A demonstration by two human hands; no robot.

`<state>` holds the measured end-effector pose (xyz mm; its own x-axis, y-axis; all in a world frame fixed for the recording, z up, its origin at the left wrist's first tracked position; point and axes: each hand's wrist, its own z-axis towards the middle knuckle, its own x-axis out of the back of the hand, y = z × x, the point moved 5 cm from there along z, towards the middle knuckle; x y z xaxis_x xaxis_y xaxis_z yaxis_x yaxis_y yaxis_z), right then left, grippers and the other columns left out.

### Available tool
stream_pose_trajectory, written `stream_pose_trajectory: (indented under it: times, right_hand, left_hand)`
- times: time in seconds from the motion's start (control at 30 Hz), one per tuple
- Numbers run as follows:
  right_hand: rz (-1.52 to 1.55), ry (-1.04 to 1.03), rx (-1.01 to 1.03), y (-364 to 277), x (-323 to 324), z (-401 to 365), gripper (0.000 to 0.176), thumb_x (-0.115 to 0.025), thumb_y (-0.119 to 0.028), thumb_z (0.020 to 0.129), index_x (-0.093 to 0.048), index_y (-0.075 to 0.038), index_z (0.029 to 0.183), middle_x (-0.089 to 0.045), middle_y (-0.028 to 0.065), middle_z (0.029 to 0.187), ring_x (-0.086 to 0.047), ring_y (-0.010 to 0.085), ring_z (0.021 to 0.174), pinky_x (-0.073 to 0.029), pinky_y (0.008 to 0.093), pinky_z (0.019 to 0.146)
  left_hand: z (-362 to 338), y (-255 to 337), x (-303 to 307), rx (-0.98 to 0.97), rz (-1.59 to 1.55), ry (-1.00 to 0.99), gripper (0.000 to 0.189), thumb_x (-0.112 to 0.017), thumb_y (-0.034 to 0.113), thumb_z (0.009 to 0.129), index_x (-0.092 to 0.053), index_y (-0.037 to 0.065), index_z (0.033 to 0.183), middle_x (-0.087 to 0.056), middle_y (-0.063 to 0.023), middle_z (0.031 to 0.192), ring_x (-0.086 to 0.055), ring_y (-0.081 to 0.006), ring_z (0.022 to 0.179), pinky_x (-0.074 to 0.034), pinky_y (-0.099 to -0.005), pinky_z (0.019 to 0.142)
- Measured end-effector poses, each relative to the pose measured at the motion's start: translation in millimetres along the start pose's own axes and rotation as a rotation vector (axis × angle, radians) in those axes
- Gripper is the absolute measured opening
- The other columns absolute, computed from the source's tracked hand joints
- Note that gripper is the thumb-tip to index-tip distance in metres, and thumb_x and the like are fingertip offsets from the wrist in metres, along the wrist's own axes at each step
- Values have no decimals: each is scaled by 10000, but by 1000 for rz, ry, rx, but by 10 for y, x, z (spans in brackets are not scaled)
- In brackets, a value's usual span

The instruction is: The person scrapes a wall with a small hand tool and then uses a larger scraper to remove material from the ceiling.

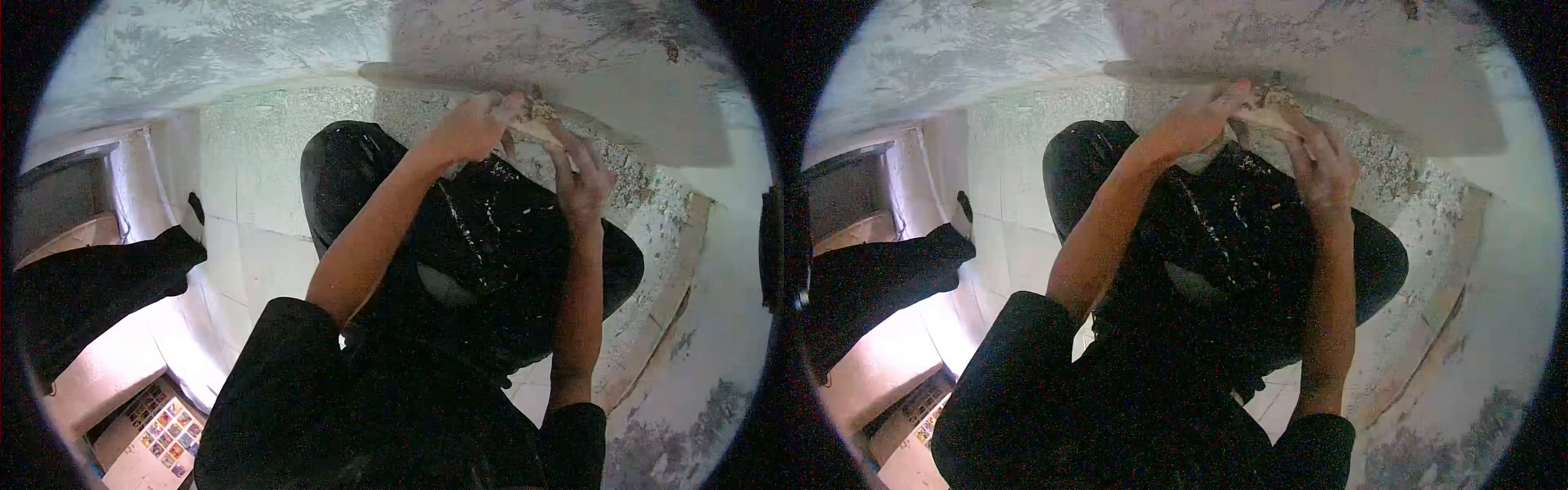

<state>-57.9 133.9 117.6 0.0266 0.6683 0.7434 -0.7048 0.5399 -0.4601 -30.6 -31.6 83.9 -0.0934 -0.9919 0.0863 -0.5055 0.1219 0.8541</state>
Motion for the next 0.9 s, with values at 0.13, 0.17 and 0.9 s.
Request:
stream_pose_trajectory:
  times: [0.13,0.17,0.9]
  right_hand:
    - [21,28,-27,56,86,73,208,-636,-170,783,-631,-84,973,-631,120,854,-609,257,681,-483,321,609]
    - [-24,19,-7,27,134,136,206,-628,-177,790,-634,-88,975,-636,122,865,-612,252,687,-482,320,615]
    - [-325,-441,482,-172,-14,1064,216,-515,-182,846,-555,-120,1049,-598,86,996,-569,266,879,-437,399,806]
  left_hand:
    - [-340,380,158,-535,470,356,464,-510,467,836,-566,38,1003,-623,-146,855,-595,-288,756,-470,-374,698]
    - [-394,513,152,-625,650,317,479,-524,484,819,-563,45,1008,-624,-155,882,-594,-341,814,-463,-403,745]
    - [85,1098,82,-462,1513,80,178,-520,126,800,-607,-30,797,-602,-186,747,-586,-302,673,-468,-410,609]
